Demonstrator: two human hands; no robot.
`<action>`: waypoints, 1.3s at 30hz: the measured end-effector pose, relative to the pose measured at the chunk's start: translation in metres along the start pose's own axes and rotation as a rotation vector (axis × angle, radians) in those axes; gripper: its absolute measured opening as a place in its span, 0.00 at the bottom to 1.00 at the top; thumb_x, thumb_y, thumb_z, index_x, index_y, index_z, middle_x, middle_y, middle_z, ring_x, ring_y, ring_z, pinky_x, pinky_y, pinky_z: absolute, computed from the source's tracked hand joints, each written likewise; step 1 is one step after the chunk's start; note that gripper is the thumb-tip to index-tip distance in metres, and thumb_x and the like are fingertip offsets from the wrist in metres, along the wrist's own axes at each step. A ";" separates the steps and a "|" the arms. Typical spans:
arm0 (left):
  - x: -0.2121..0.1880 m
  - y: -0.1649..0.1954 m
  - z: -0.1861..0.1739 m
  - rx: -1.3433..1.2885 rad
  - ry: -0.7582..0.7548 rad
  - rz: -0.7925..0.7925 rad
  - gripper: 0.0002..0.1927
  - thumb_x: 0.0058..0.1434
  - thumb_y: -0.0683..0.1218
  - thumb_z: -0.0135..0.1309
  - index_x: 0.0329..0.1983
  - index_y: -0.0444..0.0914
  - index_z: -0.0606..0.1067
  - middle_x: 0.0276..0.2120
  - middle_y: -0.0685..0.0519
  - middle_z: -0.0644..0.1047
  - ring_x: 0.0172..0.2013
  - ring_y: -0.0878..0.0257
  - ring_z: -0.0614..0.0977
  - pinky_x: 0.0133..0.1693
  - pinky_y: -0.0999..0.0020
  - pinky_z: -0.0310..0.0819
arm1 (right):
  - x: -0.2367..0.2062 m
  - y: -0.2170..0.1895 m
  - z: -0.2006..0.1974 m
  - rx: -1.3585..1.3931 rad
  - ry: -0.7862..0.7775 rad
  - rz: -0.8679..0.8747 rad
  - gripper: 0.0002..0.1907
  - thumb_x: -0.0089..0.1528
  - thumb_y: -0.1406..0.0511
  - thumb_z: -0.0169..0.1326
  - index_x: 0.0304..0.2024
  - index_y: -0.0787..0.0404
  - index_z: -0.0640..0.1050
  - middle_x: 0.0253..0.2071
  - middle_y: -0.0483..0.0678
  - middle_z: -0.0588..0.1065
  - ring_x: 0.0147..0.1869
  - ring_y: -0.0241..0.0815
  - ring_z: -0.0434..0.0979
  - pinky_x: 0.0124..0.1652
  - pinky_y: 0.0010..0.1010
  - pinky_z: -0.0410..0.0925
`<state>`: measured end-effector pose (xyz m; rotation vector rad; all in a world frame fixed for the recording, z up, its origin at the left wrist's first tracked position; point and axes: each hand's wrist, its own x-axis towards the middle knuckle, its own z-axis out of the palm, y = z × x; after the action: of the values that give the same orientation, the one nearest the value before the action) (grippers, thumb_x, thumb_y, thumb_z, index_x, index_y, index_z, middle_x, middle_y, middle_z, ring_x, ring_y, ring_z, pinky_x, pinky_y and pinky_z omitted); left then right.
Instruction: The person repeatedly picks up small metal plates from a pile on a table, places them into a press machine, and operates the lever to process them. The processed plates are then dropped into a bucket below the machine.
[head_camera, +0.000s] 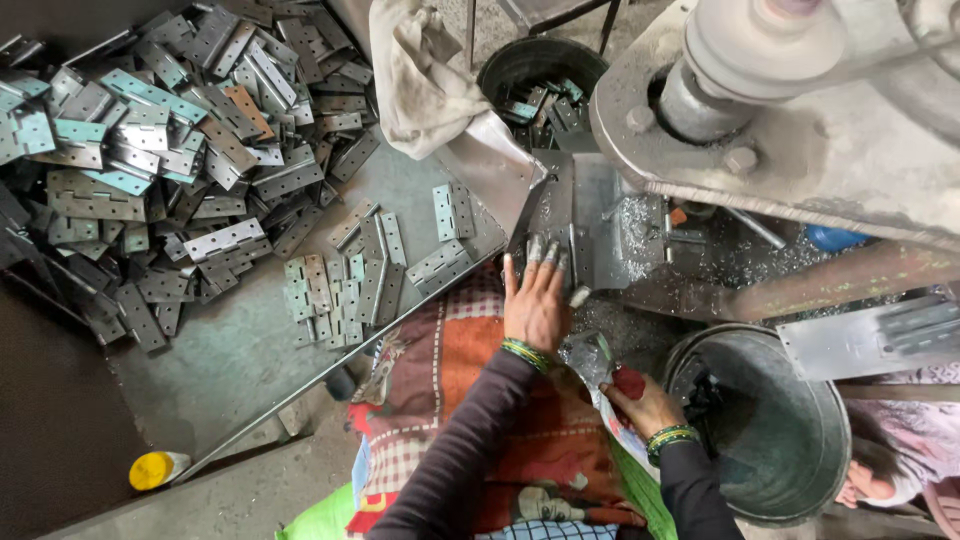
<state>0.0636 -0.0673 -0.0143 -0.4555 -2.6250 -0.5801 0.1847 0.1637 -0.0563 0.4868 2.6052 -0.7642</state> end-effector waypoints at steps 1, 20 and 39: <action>0.004 0.006 0.005 0.126 -0.013 0.023 0.35 0.52 0.52 0.56 0.64 0.38 0.70 0.67 0.49 0.70 0.72 0.53 0.65 0.70 0.34 0.37 | -0.001 -0.005 -0.011 0.071 -0.040 -0.083 0.40 0.50 0.35 0.55 0.49 0.56 0.81 0.44 0.56 0.84 0.50 0.56 0.84 0.49 0.42 0.72; 0.040 0.037 0.019 -0.152 -0.198 -0.134 0.27 0.60 0.46 0.50 0.64 0.37 0.71 0.65 0.47 0.72 0.69 0.51 0.67 0.73 0.29 0.28 | -0.001 0.004 -0.007 0.043 0.019 -0.041 0.37 0.49 0.39 0.59 0.45 0.60 0.80 0.43 0.57 0.83 0.48 0.57 0.84 0.48 0.44 0.73; 0.034 0.040 0.020 -0.057 -0.091 -0.105 0.30 0.58 0.48 0.49 0.65 0.35 0.71 0.65 0.45 0.71 0.68 0.51 0.67 0.71 0.32 0.29 | -0.009 -0.017 -0.027 -0.009 0.022 0.012 0.36 0.52 0.40 0.60 0.47 0.61 0.78 0.40 0.56 0.83 0.46 0.56 0.85 0.47 0.42 0.73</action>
<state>0.0435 -0.0164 -0.0021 -0.3717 -2.7377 -0.6841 0.1783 0.1633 -0.0237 0.5106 2.6220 -0.7466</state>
